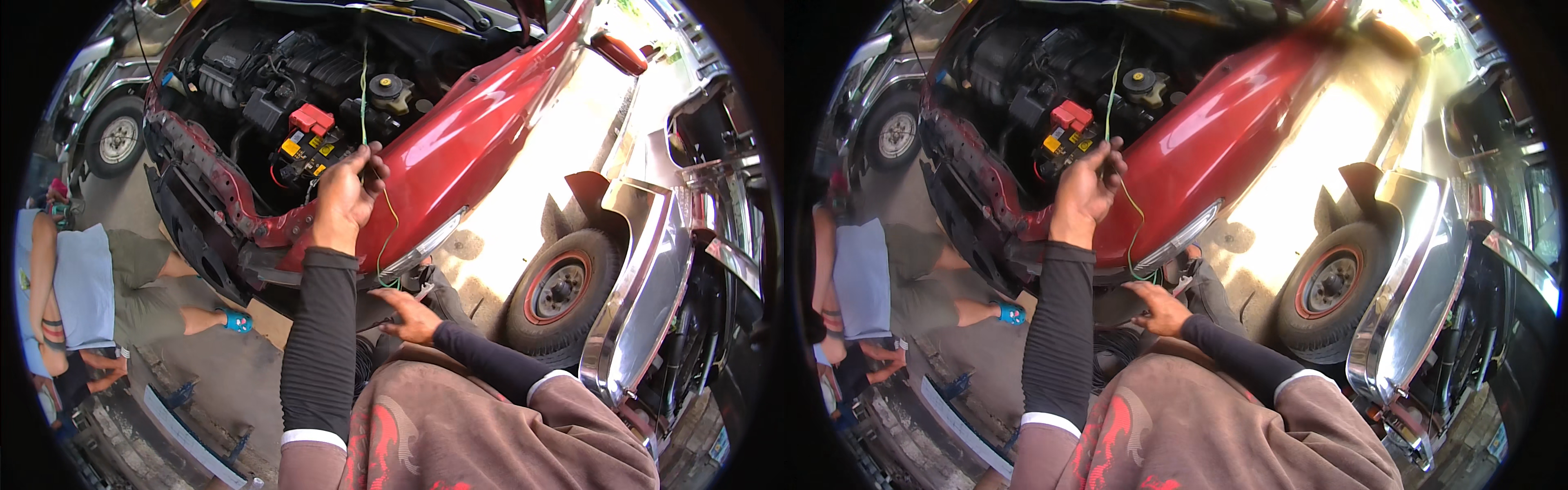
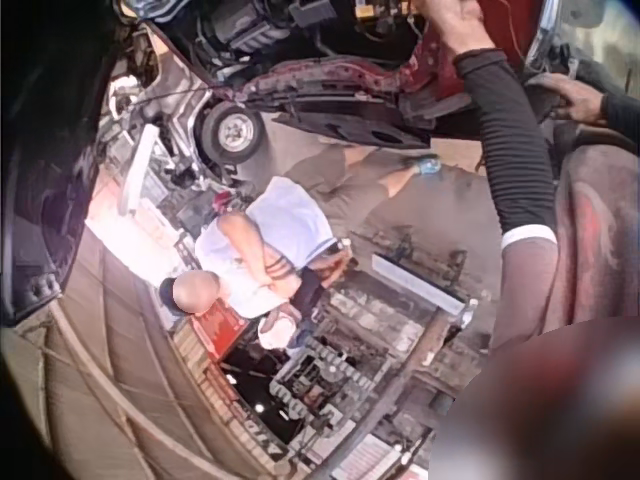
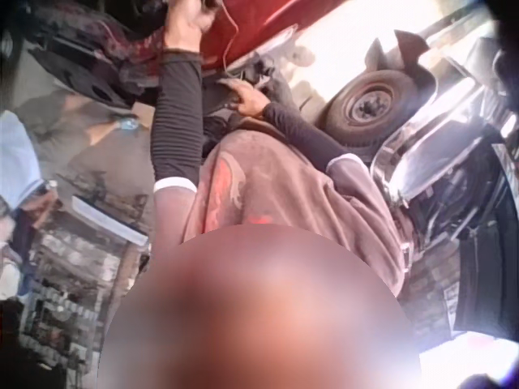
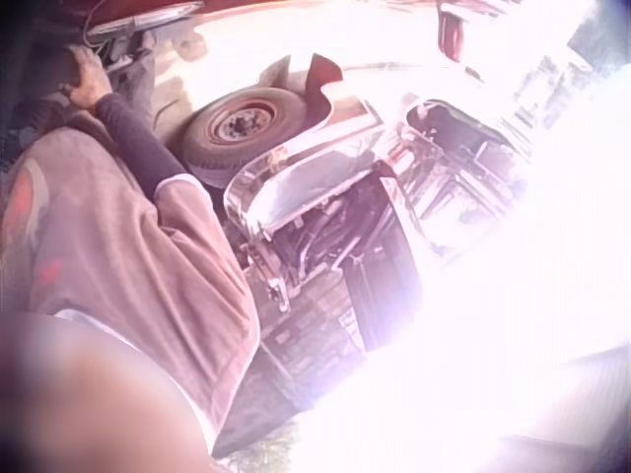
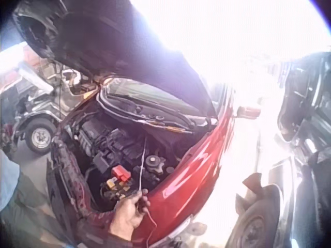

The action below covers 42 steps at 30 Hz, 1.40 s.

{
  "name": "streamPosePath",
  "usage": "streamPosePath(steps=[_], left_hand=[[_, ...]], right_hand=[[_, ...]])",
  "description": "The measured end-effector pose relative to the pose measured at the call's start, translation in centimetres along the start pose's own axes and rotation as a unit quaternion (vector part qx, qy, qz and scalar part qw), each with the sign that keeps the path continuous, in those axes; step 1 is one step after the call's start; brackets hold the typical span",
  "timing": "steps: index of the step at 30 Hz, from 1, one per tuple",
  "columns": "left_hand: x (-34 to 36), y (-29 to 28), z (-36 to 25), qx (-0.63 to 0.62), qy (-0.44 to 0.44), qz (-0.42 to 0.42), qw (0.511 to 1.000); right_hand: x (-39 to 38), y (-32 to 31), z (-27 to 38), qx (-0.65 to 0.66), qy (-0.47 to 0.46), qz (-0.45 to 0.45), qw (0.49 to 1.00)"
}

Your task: The person works on a red car's electrical system with the hood open, using pliers and a screwdriver to strip, cut, and connect wires near the battery and fuse box. They then move to the driver's side interior to route and connect wires under the dashboard.

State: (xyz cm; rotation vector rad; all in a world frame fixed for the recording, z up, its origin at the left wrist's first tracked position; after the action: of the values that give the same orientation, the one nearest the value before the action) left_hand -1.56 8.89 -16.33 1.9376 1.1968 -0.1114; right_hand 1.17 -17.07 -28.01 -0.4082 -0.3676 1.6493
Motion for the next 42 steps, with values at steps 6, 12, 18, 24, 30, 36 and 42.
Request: streamPosePath(steps=[6,12,18,24,30,36,42], left_hand=[[-0.4,1.9,-6.4,-0.076,-0.009,-0.007,0.997],[-1.0,4.3,-4.2,0.025,-0.045,-0.010,0.999],[-1.4,0.9,-1.6,0.258,-0.003,-0.067,0.964],[-2.6,-3.2,1.7,0.260,-0.001,-0.087,0.962],[-2.6,-4.0,-1.1,0.215,0.018,-0.105,0.971],[-2.4,-1.4,3.2,0.134,-0.015,-0.029,0.990],[-1.5,2.2,8.0,0.029,-0.006,-0.017,0.999]], right_hand=[[-1.3,1.5,2.4,0.059,0.287,-0.087,0.952],[1.7,-3.0,0.5,-0.015,0.003,-0.251,0.968],[-1.9,2.1,-5.3,-0.002,0.233,0.029,0.972],[-9.2,-2.3,-7.4,0.060,0.321,-0.003,0.945],[-18.8,-18.2,-1.6,0.027,0.402,-0.029,0.915],[-24.5,-28.3,7.3,0.303,0.189,-0.320,0.878],[-25.5,-32.6,7.2,-0.336,0.457,-0.098,0.818]])
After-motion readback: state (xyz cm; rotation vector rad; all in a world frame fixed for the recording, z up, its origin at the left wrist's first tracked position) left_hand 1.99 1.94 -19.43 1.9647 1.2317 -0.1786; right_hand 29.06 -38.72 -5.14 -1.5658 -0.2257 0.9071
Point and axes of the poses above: each hand's wrist, its own x-axis towards the middle knuckle, its own y-axis out of the palm, z = x × y, the point moved 1 cm from there along x, towards the middle knuckle
